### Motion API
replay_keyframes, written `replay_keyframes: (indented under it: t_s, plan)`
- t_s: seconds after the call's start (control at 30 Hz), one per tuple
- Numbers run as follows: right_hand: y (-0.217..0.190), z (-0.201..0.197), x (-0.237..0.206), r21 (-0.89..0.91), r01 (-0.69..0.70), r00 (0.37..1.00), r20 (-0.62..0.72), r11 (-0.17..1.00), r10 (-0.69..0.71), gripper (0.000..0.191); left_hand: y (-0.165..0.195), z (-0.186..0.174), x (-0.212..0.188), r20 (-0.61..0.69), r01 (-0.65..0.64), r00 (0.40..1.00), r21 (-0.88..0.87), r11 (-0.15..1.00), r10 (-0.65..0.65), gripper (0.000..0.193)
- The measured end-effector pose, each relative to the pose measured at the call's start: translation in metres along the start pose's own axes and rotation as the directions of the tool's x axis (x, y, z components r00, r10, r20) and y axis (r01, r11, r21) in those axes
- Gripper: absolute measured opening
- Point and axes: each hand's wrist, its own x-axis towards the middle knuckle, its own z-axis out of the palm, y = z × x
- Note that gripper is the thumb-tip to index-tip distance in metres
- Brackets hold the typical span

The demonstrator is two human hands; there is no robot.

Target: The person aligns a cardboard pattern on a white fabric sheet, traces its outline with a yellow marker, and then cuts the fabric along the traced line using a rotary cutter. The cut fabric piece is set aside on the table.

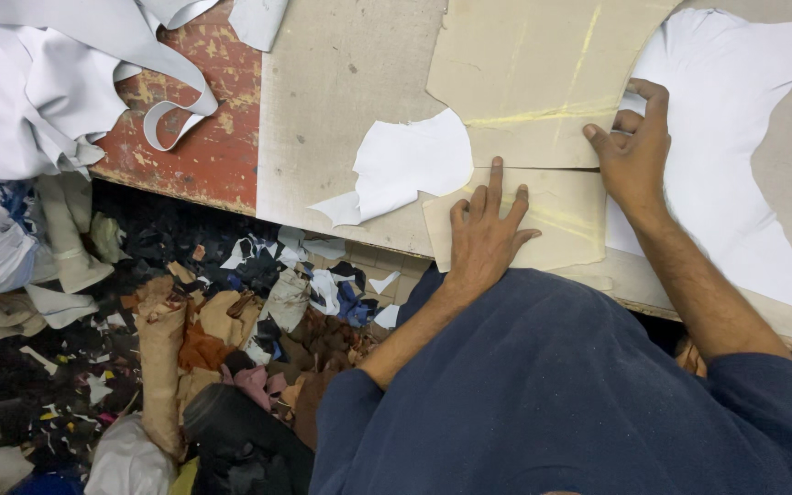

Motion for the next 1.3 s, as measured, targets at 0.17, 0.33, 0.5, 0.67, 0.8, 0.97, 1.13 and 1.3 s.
replay_keyframes:
  t_s: [0.17, 0.33, 0.5, 0.67, 0.8, 0.97, 1.13, 1.3]
  plan:
    - [-0.013, -0.019, 0.007, -0.225, -0.005, 1.000, 0.003, 0.974, 0.006, 0.048, 0.001, -0.002, 0.000, -0.012, -0.002, 1.000, 0.008, 1.000, 0.002, 0.070]
    - [-0.015, -0.041, 0.022, -0.111, -0.092, 0.994, 0.052, 0.990, 0.098, 0.039, 0.002, -0.005, 0.002, 0.015, -0.013, 1.000, 0.035, 0.999, 0.013, 0.070]
    - [-0.012, -0.039, 0.023, -0.257, 0.030, 0.998, 0.065, 0.966, -0.014, 0.042, 0.003, -0.007, 0.003, 0.045, -0.020, 0.999, 0.054, 0.998, 0.018, 0.069]
    - [-0.013, -0.039, 0.022, -0.285, 0.036, 0.998, 0.063, 0.958, -0.019, 0.043, 0.002, -0.005, 0.003, 0.037, -0.061, 0.998, 0.095, 0.994, 0.058, 0.075]
    - [-0.014, -0.039, 0.022, -0.313, 0.043, 0.998, 0.064, 0.949, -0.024, 0.043, 0.001, -0.005, 0.004, 0.040, -0.050, 0.998, 0.106, 0.993, 0.046, 0.084]
    - [-0.013, -0.036, 0.022, -0.303, 0.029, 0.999, 0.047, 0.953, -0.015, 0.042, 0.002, -0.005, 0.007, 0.089, -0.024, 0.996, 0.073, 0.997, 0.018, 0.091]
    - [-0.012, -0.032, 0.022, -0.255, 0.026, 0.999, 0.027, 0.967, -0.020, 0.044, 0.002, -0.006, 0.004, 0.049, -0.018, 0.999, 0.091, 0.996, 0.013, 0.093]
    - [-0.014, -0.031, 0.020, -0.204, 0.000, 1.000, 0.019, 0.979, 0.004, 0.043, 0.001, -0.005, 0.004, 0.044, -0.014, 0.999, 0.085, 0.996, 0.010, 0.094]
